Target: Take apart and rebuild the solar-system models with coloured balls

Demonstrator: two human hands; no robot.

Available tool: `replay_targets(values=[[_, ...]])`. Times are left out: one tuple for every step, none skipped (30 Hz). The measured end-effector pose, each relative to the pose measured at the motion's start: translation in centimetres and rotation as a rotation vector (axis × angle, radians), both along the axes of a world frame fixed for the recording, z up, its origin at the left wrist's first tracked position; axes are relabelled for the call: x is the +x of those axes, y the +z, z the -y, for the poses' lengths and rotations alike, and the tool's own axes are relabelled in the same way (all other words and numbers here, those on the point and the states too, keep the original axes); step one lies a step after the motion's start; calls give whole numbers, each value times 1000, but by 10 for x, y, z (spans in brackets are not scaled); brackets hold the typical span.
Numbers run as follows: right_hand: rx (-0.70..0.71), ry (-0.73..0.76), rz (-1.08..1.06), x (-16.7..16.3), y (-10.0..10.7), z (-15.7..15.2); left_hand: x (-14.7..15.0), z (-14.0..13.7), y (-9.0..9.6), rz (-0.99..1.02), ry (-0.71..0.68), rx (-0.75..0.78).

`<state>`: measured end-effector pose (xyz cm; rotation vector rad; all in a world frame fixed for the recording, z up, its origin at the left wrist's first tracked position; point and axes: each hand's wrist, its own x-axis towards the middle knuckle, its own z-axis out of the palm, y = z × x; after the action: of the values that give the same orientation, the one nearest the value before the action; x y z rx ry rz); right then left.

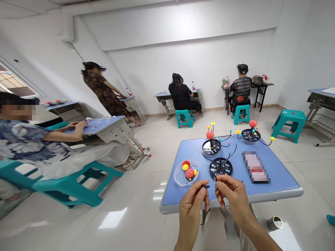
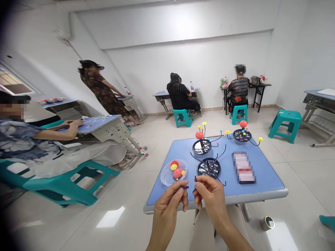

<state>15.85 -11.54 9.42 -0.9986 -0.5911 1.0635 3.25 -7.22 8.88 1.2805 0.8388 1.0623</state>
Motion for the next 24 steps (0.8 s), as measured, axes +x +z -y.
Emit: replay_targets(values=[[-8, 27, -20, 1, 0, 1, 1, 0, 2, -14, 8, 12], [-20, 55, -41, 1, 0, 1, 2, -1, 5, -29, 19, 27], [-36, 83, -61, 2, 1, 1, 3, -2, 8, -46, 27, 41], [-55, 110, -79, 3, 1, 1, 4, -3, 10, -64, 26, 51], [-73, 135, -95, 3, 2, 1, 5, -5, 12, -81, 14, 58], [-88, 158, -108, 4, 2, 1, 5, -6, 13, -95, -5, 64], [-102, 182, -120, 5, 3, 1, 5, -8, 14, -106, -27, 74], [-117, 205, -130, 7, 4, 1, 5, -9, 14, -116, -48, 90], [-133, 225, -139, 8, 4, 1, 5, -10, 14, -123, -63, 112], [-147, 243, -150, 9, 4, 1, 5, -11, 14, -130, -72, 134], [-152, 259, -161, 10, 4, 1, 5, -12, 14, -135, -76, 150], [-148, 270, -171, 10, 3, 1, 5, -12, 14, -136, -76, 153], [-133, 278, -177, 10, 2, 2, 5, -12, 14, -129, -71, 141], [-104, 276, -178, 10, 1, 3, 4, -11, 14, -114, -57, 115], [-59, 263, -169, 9, 0, 4, 4, -10, 14, -91, -35, 82], [-4, 240, -148, 8, -2, 5, 4, -9, 14, -66, -10, 49], [52, 214, -111, 5, -3, 7, 5, -8, 14, -45, 7, 18], [102, 186, -59, 3, -5, 8, 5, -6, 14, -29, 11, -8], [142, 154, 5, 1, -6, 10, 6, -4, 14, -15, 2, -27], [164, 118, 76, -2, -7, 11, 7, -2, 13, -3, -16, -41], [168, 81, 146, -4, -8, 12, 9, 0, 13, 9, -34, -52], [162, 39, 208, -6, -9, 12, 10, 1, 12, 22, -46, -60], [158, -2, 260, -8, -9, 13, 12, 3, 12, 34, -50, -67], [157, -39, 300, -9, -10, 13, 13, 5, 11, 46, -46, -74]])
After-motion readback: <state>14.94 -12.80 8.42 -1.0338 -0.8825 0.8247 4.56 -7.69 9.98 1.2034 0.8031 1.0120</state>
